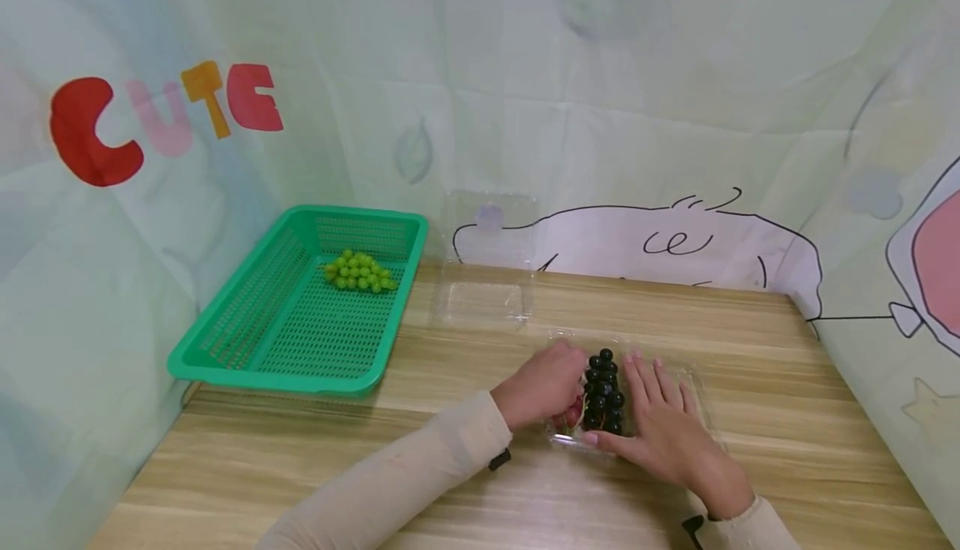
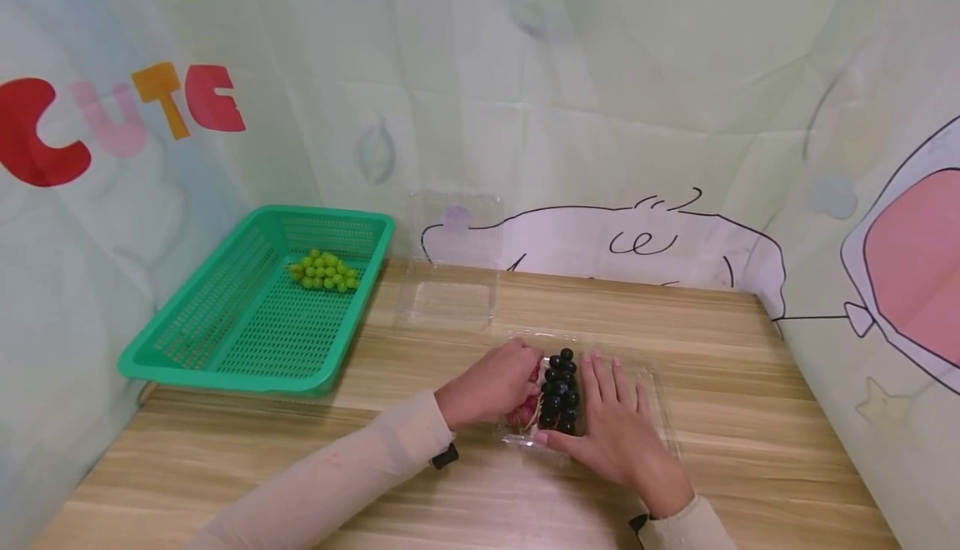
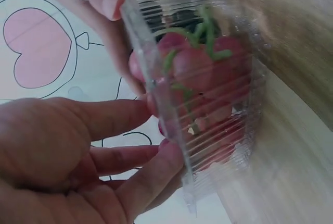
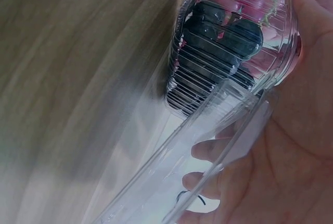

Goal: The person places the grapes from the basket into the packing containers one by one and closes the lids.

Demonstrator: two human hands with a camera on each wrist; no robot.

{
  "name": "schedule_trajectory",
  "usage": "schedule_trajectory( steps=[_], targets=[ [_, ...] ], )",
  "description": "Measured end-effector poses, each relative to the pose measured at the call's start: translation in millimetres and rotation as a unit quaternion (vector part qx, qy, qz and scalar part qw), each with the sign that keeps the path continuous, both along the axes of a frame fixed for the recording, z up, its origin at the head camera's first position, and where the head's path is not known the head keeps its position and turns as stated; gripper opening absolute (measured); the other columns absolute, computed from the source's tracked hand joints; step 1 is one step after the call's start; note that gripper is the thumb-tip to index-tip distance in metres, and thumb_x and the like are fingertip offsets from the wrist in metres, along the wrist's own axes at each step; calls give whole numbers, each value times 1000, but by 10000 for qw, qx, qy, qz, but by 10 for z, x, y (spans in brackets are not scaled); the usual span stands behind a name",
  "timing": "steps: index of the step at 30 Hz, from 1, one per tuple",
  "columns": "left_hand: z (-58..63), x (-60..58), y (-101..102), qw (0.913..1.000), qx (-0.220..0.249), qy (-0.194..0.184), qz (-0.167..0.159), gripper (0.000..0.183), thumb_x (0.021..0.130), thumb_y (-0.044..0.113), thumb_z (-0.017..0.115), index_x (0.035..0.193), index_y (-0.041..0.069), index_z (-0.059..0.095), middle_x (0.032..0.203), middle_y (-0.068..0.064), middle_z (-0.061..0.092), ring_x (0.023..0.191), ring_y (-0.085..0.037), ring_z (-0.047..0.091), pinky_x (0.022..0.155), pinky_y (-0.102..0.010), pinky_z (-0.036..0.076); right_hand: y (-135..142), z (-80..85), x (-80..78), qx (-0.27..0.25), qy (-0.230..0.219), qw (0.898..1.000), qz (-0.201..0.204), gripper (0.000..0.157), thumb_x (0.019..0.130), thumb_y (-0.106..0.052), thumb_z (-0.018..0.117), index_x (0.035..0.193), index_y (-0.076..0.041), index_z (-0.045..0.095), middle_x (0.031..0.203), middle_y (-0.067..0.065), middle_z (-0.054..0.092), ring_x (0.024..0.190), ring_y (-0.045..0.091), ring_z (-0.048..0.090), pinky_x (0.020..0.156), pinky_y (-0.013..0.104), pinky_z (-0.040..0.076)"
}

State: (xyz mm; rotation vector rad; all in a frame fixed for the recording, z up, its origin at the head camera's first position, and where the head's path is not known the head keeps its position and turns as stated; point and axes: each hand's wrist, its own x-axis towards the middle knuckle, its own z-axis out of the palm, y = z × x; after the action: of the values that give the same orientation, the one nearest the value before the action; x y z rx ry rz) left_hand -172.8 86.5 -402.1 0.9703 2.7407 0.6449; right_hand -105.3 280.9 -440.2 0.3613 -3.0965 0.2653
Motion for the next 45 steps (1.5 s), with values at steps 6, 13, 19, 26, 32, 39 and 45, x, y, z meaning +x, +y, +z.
schedule_trajectory(
  steps=[6,13,19,26,32,39,45],
  targets=[
    [40,2,-14,9993,-213,-225,-190,16,85,2,75,79,11,63,70,6,57,61,-6,54,52,-17,46,5,-2,-7,52,40,10000,15,120,82,-83,56,160,0,17,165,21,23,149,50,22,111,75,23],
    [4,29,-5,9971,-658,-133,-343,21,79,4,81,81,11,61,78,2,56,70,-10,52,56,-18,46,-3,4,-1,26,14,10000,10,121,82,-83,56,160,0,17,165,21,24,149,50,22,111,76,23],
    [-5,46,16,9963,-733,-209,-394,19,83,5,78,93,7,63,85,0,56,75,-10,52,59,-19,46,1,7,-5,-26,9,10000,5,121,81,-83,56,161,-1,17,166,21,23,150,49,21,111,76,23],
    [-22,51,-35,9978,-547,-208,-321,30,89,13,77,115,7,63,122,-7,59,99,-12,55,79,-20,51,10,-8,0,-19,120,9999,38,120,81,-81,58,160,0,18,165,21,25,149,50,22,111,75,24],
    [-26,65,-96,9991,-316,-212,-204,36,92,21,75,124,7,65,137,-9,57,116,-14,56,96,-26,53,9,-8,-3,-45,154,9999,24,120,81,-82,58,160,0,18,165,21,26,149,50,23,111,75,24],
    [-11,31,-184,9991,151,-325,-215,37,94,22,74,127,6,66,137,-9,58,114,-14,58,95,-26,53,0,-5,5,-2,135,9999,15,120,81,-82,58,160,0,18,165,21,25,149,50,22,111,75,23],
    [-23,-3,-265,9952,800,-550,-74,27,93,16,74,118,5,69,117,-8,64,97,-13,59,77,-19,53,3,-10,5,24,102,9999,19,119,83,-81,57,160,0,17,165,22,24,149,50,21,112,75,22]
  ],
)
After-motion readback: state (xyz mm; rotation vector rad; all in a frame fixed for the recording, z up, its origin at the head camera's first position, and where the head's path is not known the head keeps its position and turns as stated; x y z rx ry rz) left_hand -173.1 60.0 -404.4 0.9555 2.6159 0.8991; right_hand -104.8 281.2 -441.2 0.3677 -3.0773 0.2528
